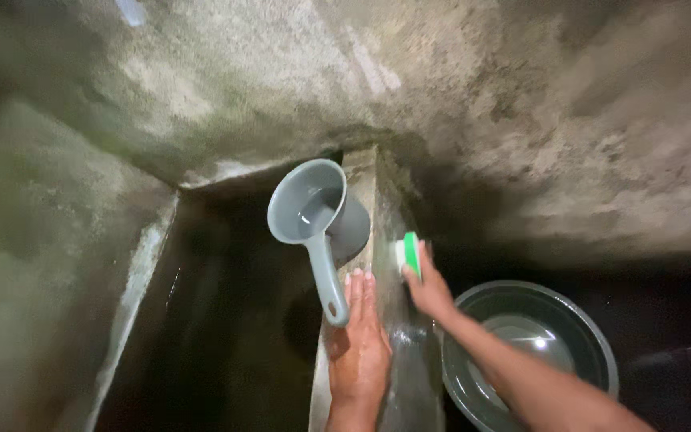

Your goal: The person scrubs a concrete ledge with a green and white brush while repeatedly pouring water from a gray plastic jug to rinse the area. The person also uses their hand to wipe the ledge during the process.

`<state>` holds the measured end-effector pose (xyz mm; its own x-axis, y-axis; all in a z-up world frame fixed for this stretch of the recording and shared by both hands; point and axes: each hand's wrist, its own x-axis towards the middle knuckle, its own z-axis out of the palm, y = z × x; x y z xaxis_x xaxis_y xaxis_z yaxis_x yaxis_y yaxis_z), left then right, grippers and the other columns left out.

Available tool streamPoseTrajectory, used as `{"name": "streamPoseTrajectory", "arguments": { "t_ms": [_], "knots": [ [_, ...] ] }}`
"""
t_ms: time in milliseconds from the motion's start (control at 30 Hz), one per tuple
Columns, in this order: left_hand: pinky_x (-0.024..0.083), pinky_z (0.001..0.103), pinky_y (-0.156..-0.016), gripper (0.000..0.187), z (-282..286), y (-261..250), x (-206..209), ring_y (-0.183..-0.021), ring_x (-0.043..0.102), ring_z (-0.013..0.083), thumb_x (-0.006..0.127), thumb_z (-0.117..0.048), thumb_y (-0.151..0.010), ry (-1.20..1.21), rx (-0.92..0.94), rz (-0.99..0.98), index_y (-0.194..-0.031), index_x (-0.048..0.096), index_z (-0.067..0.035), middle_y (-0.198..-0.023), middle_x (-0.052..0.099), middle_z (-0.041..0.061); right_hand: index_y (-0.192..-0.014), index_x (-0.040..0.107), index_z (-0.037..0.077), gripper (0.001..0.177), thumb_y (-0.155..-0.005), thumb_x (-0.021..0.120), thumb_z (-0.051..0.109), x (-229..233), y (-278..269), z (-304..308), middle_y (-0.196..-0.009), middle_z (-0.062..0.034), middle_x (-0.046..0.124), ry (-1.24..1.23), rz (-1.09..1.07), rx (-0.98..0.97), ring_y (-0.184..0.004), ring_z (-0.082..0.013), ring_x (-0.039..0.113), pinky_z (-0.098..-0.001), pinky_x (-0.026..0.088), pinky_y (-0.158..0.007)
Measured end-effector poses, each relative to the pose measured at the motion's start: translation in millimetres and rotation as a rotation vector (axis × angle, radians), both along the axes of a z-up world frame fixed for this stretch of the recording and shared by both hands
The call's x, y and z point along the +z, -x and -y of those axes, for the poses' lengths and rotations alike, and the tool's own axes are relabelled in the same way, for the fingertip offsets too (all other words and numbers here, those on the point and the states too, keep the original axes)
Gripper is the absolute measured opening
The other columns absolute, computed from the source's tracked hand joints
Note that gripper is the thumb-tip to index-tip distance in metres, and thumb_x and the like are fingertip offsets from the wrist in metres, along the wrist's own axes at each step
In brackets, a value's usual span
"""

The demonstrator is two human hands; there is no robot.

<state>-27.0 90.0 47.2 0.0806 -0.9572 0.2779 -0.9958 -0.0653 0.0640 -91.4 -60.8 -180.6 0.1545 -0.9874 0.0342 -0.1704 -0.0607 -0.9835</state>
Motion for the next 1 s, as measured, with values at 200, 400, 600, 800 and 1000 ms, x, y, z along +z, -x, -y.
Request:
{"name": "streamPoseTrajectory", "arguments": {
  "t_ms": [200,400,600,800,1000],
  "knots": [
    [0.029,0.042,-0.117,0.068,-0.4,-1.0,0.2,-0.146,0.035,0.0338,0.057,-0.005,-0.085,-0.008,-0.013,-0.031,-0.151,0.041,-0.002,-0.156,0.044,0.016,-0.162,0.019,0.005,0.075,-0.102,0.054,0.034,6.6,-1.2,-23.0,-0.165,-0.0222,0.033,0.045,0.087,-0.027,-0.151,-0.0338,0.036,-0.0365,0.03,-0.119],
    [0.027,0.044,-0.119,0.064,1.6,-2.3,-1.8,-0.147,0.035,0.0341,0.056,-0.011,-0.09,0.017,-0.014,0.076,-0.151,0.041,0.0,-0.156,0.043,0.018,-0.161,0.019,0.006,0.078,-0.095,0.06,0.016,37.9,17.9,-172.2,-0.163,-0.0229,0.033,0.079,0.094,-0.003,-0.15,-0.0348,0.032,-0.044,0.027,-0.118],
    [0.024,0.043,-0.119,0.064,-4.1,2.4,1.9,-0.148,0.032,0.0335,0.057,-0.014,-0.091,0.014,-0.01,-0.009,-0.152,0.04,-0.002,-0.158,0.04,0.017,-0.164,0.019,0.011,0.077,-0.097,0.051,0.03,-64.0,-10.3,-136.8,-0.165,-0.0176,0.034,-0.231,0.093,-0.092,-0.15,-0.0318,0.036,-0.0403,0.029,-0.121],
    [0.025,0.044,-0.119,0.062,-3.2,2.3,-1.7,-0.148,0.032,0.0336,0.054,-0.014,-0.094,0.012,-0.001,0.028,-0.153,0.04,-0.001,-0.159,0.039,0.017,-0.15,0.041,0.004,0.059,-0.107,0.051,0.044,-159.1,-20.2,-39.7,-0.146,-0.0269,0.054,-0.456,-0.219,-0.01,-0.135,-0.0413,0.053,-0.0458,0.042,-0.11],
    [0.027,0.045,-0.119,0.067,-2.7,2.8,4.0,-0.15,0.032,0.0299,0.057,-0.007,-0.085,-0.004,-0.043,0.048,-0.151,0.044,-0.003,-0.16,0.041,0.013,-0.155,0.038,0.005,0.058,-0.105,0.046,0.035,-26.9,-12.2,18.1,-0.153,-0.0222,0.048,-0.011,0.156,-0.052,-0.142,-0.0344,0.046,-0.0385,0.035,-0.115]
  ]
}}
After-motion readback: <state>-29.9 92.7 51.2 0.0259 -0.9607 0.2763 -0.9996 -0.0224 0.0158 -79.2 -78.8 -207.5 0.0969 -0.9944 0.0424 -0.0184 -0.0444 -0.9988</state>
